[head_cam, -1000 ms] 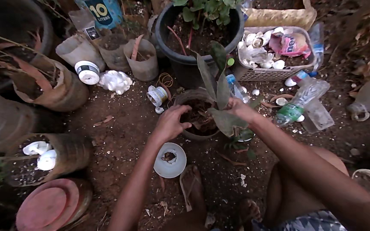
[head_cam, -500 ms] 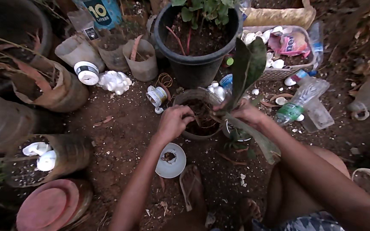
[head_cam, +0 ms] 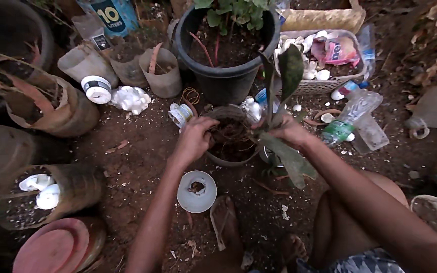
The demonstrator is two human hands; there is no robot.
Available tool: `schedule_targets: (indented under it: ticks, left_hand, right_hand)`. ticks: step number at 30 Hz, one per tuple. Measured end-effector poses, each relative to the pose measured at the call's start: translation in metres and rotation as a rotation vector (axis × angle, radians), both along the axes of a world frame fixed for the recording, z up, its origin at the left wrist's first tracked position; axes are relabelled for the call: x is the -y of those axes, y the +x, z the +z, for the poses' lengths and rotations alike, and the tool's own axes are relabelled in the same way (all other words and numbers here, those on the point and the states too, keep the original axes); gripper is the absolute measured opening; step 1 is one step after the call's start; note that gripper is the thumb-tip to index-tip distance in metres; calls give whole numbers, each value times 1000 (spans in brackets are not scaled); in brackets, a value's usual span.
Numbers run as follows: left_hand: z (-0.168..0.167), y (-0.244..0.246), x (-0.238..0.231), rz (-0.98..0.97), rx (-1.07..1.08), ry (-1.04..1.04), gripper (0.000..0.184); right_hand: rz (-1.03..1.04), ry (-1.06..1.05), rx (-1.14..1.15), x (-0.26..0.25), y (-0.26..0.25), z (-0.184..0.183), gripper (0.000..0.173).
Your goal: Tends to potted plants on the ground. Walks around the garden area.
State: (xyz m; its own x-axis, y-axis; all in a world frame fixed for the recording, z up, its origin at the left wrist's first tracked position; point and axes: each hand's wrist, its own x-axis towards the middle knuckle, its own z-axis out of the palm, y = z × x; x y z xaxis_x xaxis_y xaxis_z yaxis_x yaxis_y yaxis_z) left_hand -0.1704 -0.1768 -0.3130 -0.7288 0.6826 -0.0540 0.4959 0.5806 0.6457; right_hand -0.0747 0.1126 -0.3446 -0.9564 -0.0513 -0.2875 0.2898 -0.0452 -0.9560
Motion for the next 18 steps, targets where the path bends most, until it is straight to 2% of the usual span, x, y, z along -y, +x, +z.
schedule_targets:
  ticks: [4,6,8,11,15,18]
  left_hand:
    - [-6,10,-31,-221,-2,12,75]
    - [-15,8,-43,-275,-38,-42,68]
    - [-21,-1,-45,-258,-117,-89,49]
    - [-9,-15,-41,-203,-145,-91,28]
    - [14,-27,-36,-179,42,-153,24]
    - [17,-32,-28,-141,124,-183,30]
  right_hand:
    - [5,40,39,13,0,10,29]
    - [3,69,39,17,-3,16,28]
    - [-22,94,-12,18,-6,20,28]
    - [-55,46,-48,13,-14,23,29]
    - [-93,11,-37,10,-17,25,28]
    - [-149,16,-27,7,-14,23,29]
